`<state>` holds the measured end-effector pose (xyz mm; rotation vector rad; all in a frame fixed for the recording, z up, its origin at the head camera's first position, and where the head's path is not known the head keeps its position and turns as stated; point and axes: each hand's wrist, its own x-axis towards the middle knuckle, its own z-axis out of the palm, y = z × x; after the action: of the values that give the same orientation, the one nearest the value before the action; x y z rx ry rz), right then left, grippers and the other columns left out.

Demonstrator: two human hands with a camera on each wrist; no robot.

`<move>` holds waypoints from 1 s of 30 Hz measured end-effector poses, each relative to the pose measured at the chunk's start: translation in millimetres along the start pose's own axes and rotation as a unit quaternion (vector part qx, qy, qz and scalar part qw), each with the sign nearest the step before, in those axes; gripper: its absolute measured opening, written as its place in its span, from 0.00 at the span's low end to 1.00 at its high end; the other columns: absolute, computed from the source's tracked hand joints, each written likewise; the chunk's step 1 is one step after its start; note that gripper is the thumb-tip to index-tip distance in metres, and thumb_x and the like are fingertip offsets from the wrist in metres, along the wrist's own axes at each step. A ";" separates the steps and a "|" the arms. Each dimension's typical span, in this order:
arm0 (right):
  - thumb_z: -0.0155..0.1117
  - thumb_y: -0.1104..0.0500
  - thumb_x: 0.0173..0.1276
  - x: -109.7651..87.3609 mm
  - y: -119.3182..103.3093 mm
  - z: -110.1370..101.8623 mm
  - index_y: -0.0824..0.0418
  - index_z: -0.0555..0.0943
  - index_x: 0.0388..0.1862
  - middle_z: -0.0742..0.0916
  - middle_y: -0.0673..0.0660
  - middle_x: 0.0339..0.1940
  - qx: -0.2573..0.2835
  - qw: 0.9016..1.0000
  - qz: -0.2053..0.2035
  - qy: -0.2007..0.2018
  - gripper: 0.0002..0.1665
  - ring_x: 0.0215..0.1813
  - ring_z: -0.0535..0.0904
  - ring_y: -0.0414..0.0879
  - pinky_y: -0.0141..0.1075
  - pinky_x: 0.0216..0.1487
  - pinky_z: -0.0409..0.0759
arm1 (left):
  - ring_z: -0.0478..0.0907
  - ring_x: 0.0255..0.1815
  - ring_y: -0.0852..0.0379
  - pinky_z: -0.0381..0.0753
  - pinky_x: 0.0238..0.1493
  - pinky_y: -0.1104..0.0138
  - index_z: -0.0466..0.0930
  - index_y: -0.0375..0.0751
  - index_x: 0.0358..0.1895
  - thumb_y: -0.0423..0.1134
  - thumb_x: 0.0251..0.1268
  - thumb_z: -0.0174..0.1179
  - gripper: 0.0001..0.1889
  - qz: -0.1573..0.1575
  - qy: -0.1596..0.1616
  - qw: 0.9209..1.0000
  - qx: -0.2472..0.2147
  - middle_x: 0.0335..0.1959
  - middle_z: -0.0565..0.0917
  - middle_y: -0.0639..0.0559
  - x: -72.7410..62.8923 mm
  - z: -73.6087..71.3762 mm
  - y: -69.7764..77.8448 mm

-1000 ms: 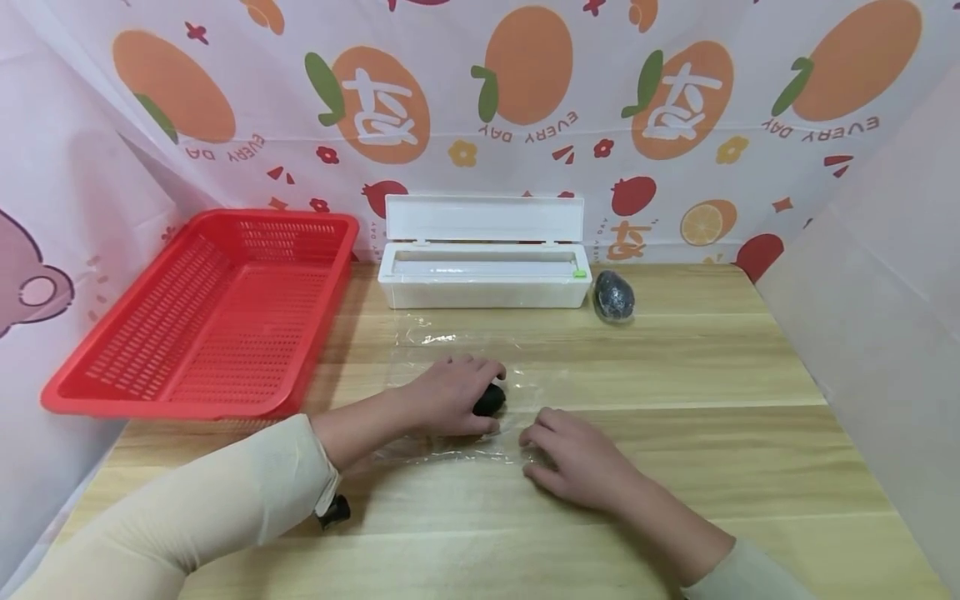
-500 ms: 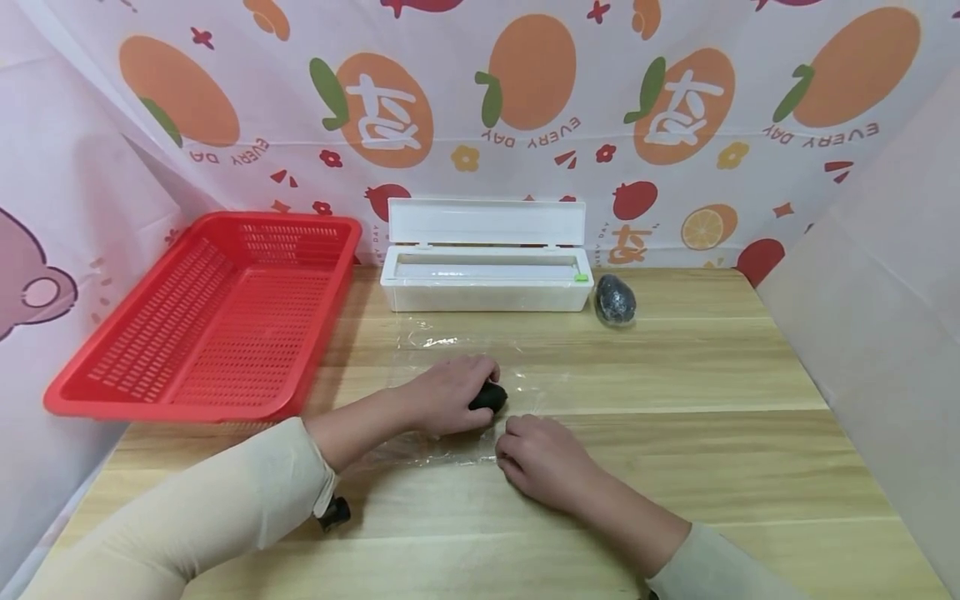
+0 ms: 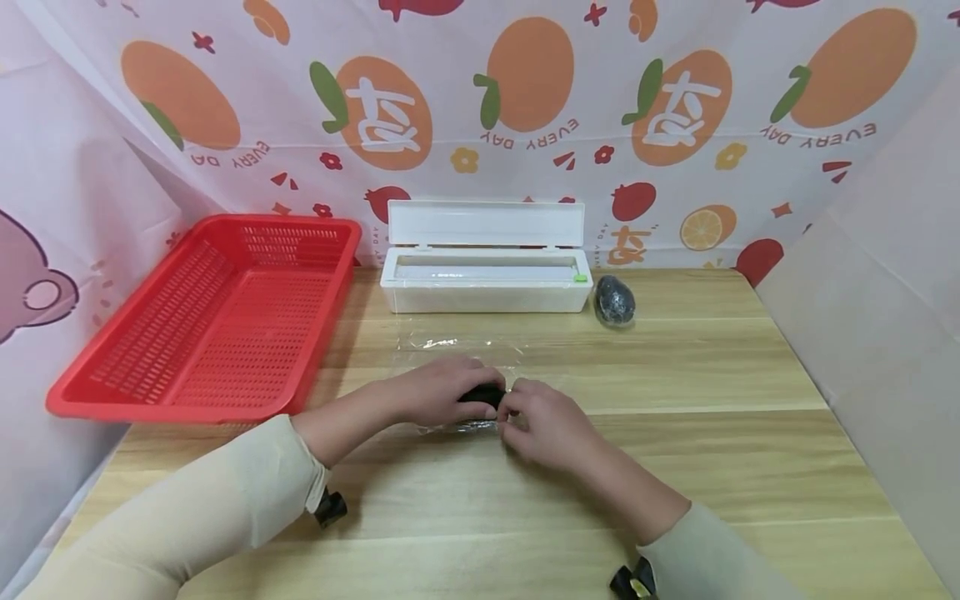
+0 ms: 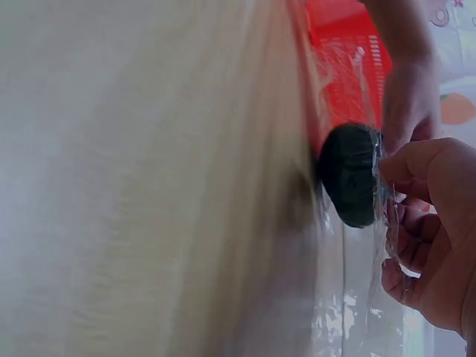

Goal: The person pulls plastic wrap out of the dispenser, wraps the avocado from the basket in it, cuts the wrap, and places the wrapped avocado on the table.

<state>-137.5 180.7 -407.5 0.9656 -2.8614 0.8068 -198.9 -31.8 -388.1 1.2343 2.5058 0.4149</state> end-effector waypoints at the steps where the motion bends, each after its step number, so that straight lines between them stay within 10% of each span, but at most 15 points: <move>1: 0.69 0.56 0.63 2.2 1.6 -0.6 0.50 0.83 0.33 0.81 0.43 0.34 -0.003 1.000 0.002 0.001 0.02 0.37 0.76 0.40 0.34 0.39 0.77 | 0.74 0.48 0.59 0.73 0.53 0.62 0.75 0.57 0.59 0.57 0.74 0.50 0.18 0.002 0.000 1.000 -0.005 0.47 0.80 0.58 0.0 0.1 -0.2; 9: 0.68 0.57 0.64 16.6 12.0 -6.8 0.51 0.84 0.32 0.81 0.44 0.32 0.005 1.000 0.020 -0.015 0.02 0.37 0.76 0.40 0.34 0.38 0.77 | 0.73 0.46 0.60 0.74 0.44 0.66 0.72 0.59 0.62 0.66 0.62 0.59 0.28 0.002 -0.014 1.000 -0.023 0.46 0.78 0.60 -0.2 2.4 -3.6; 20: 0.66 0.55 0.66 26.6 17.2 -13.8 0.50 0.86 0.38 0.84 0.45 0.35 0.042 0.997 0.058 -0.023 0.04 0.39 0.78 0.41 0.36 0.40 0.78 | 0.75 0.49 0.59 0.77 0.48 0.65 0.66 0.53 0.68 0.48 0.61 0.65 0.32 -0.025 -0.038 0.997 -0.065 0.52 0.80 0.54 -1.5 -5.0 -7.0; 30: 0.77 0.51 0.56 33.9 13.6 -1.4 0.55 0.85 0.51 0.84 0.51 0.44 -0.030 0.996 -0.078 0.025 0.24 0.47 0.79 0.45 0.41 0.50 0.77 | 0.76 0.51 0.60 0.75 0.55 0.64 0.45 0.49 0.79 0.50 0.60 0.68 0.50 -0.046 -0.048 0.990 -0.125 0.58 0.78 0.56 -1.1 -8.8 -15.3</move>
<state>-172.9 171.5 -406.7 1.1281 -2.7089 0.7177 -212.7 -42.7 -385.9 1.0138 2.3342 0.6101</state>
